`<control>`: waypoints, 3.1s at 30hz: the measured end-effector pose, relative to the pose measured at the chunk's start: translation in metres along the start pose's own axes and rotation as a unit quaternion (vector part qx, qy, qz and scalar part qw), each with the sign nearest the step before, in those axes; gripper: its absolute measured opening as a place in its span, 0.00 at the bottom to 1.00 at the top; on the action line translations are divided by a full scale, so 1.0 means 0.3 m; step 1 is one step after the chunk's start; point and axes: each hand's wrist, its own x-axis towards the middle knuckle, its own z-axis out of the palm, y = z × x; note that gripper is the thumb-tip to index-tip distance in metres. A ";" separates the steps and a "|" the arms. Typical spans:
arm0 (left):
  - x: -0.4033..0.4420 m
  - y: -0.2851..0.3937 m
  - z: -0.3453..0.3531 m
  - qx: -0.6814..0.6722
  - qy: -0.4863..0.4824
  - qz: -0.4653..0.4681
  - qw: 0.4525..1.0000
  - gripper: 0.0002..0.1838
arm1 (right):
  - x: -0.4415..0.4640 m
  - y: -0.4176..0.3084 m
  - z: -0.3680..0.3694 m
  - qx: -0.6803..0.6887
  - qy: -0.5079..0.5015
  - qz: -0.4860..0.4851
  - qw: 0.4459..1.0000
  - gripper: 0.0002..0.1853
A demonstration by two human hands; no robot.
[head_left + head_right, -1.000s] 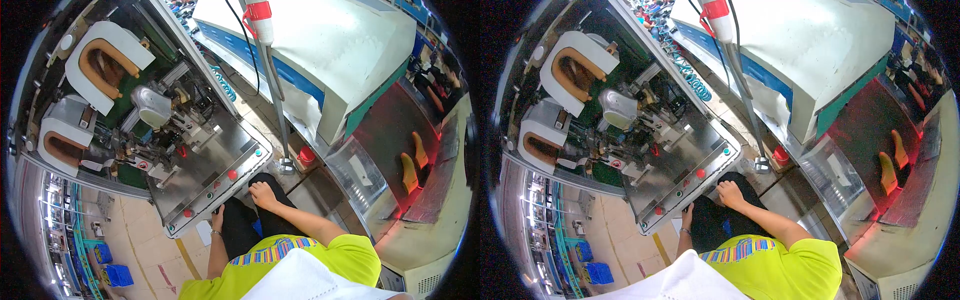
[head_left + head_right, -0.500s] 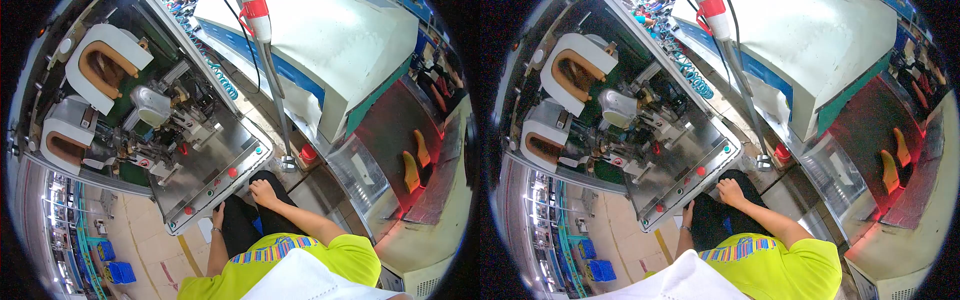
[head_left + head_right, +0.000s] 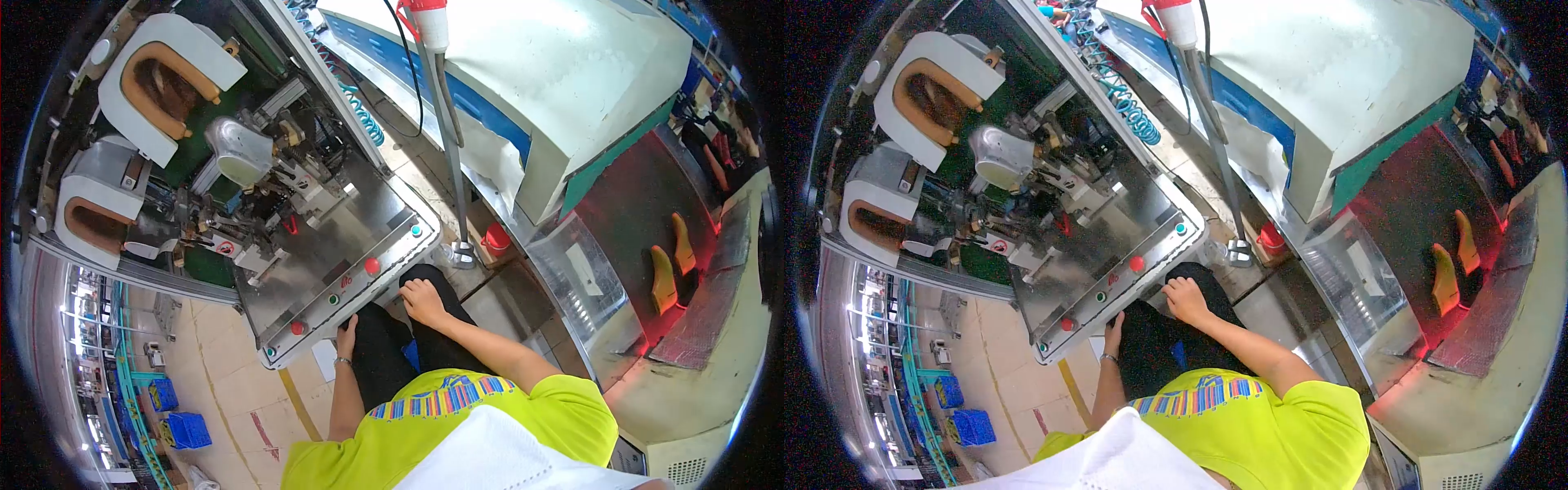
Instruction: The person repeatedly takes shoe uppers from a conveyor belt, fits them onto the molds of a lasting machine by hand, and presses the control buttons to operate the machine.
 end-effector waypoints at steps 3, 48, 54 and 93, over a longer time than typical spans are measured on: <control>0.016 -0.017 0.006 0.012 0.008 0.018 1.000 0.45 | -0.002 -0.001 -0.003 -0.005 -0.006 0.001 1.000 0.07; 0.052 -0.069 -0.001 0.017 0.007 0.008 1.000 0.55 | 0.001 -0.010 0.002 -0.016 -0.014 0.003 1.000 0.07; 0.057 -0.079 -0.002 0.024 0.006 0.025 0.999 0.54 | 0.002 -0.011 0.000 -0.018 -0.014 0.004 1.000 0.07; 0.039 -0.077 -0.010 -0.029 -0.003 0.027 0.999 0.45 | 0.005 -0.002 0.013 -0.004 -0.006 0.021 1.000 0.07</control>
